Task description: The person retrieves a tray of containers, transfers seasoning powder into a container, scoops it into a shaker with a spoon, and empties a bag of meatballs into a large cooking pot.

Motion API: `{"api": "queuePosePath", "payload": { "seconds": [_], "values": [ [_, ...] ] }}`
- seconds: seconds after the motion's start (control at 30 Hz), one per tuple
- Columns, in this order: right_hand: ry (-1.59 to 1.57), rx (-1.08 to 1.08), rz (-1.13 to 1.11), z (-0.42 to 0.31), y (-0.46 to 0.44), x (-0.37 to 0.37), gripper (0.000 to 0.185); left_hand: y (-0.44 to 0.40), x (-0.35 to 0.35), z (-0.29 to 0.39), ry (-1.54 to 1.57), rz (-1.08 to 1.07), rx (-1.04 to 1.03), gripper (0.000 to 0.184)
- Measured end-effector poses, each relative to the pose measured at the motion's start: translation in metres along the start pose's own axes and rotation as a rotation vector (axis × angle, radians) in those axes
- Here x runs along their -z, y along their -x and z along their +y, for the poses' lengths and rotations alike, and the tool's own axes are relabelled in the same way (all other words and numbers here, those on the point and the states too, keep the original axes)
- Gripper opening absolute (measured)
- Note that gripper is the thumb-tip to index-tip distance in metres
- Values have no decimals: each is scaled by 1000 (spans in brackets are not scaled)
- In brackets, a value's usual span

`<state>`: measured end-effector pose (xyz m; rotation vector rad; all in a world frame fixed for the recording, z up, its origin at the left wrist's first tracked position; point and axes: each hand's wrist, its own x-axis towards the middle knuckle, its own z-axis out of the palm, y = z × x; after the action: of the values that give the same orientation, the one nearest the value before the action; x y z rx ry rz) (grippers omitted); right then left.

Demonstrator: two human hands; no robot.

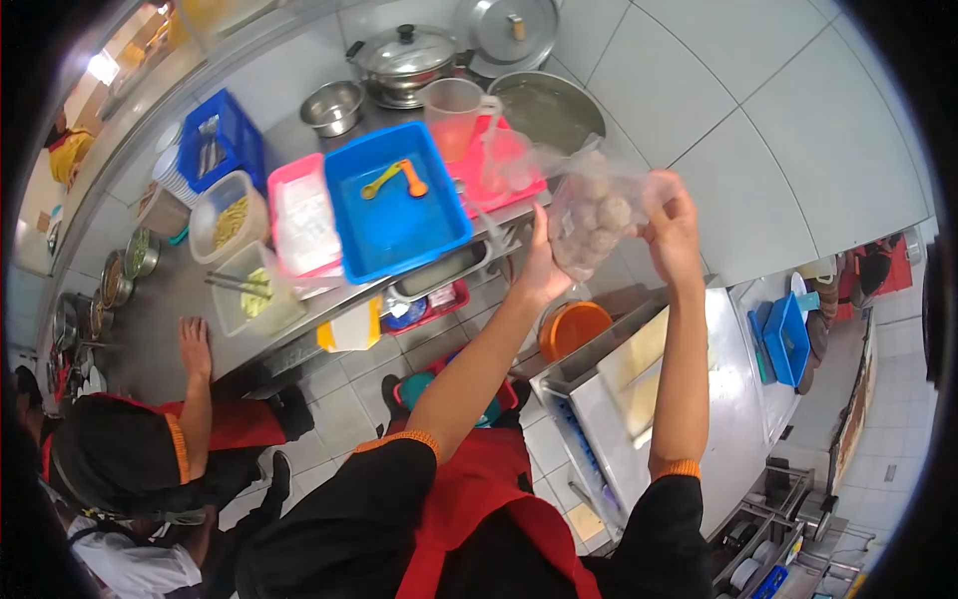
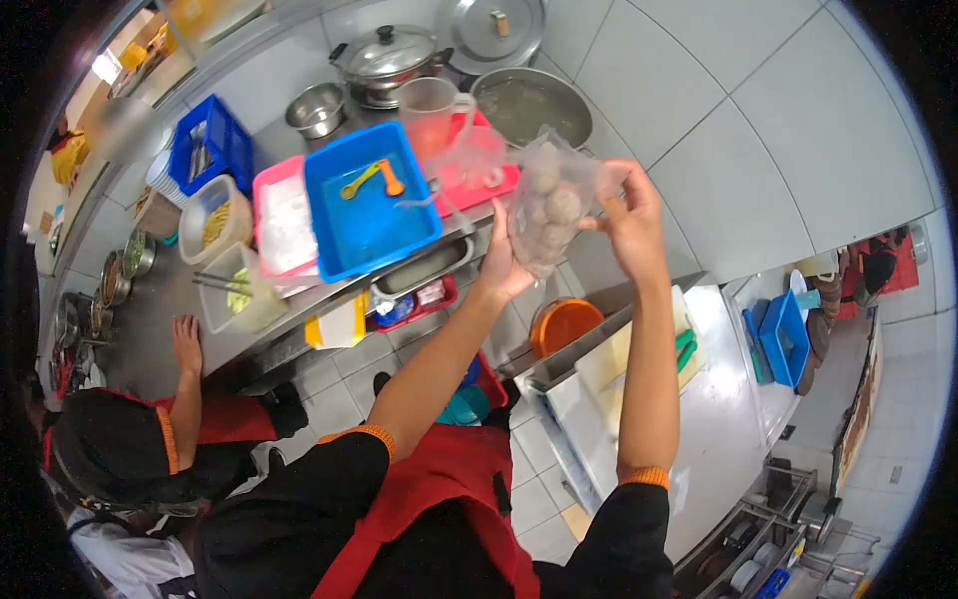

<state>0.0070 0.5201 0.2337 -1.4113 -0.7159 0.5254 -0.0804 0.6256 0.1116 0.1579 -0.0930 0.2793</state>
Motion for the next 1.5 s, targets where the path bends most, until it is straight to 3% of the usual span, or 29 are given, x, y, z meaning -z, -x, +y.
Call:
{"api": "queuePosePath", "payload": {
  "seconds": [0.1,0.13,0.23,0.3,0.47,0.57,0.67,0.83,1.0,1.03,1.13,1.3,1.5],
  "values": [
    [126,-5,100,6,2,30,39,-44,25,-42,-2,51,-87,65],
    [115,-5,111,16,4,51,39,-60,35,-54,-32,157,-143,61],
    [64,-197,117,41,27,105,48,-102,94,-75,13,280,-135,56],
    [60,-306,91,49,63,141,47,-125,130,-76,90,289,-118,57],
    [-24,-509,117,69,172,219,48,-185,199,-66,-23,284,-354,46],
    [-33,-565,184,59,220,239,53,-212,228,-49,139,372,-418,42],
    [-124,-548,275,53,249,247,63,-223,267,-31,108,353,-476,42],
    [-188,-491,226,58,252,244,65,-253,257,-20,-89,559,-662,50],
    [-277,-453,219,55,256,237,65,-267,245,-7,-208,721,-637,64],
    [-316,-438,213,55,257,236,65,-269,239,-5,-217,716,-628,64],
    [-413,-406,217,55,262,232,65,-281,211,2,-124,1022,-629,57],
    [-573,-379,225,54,268,222,66,-305,212,20,-137,949,-573,48],
    [-667,-406,227,56,274,215,67,-303,171,1,-212,1267,-584,43]
  ]
}}
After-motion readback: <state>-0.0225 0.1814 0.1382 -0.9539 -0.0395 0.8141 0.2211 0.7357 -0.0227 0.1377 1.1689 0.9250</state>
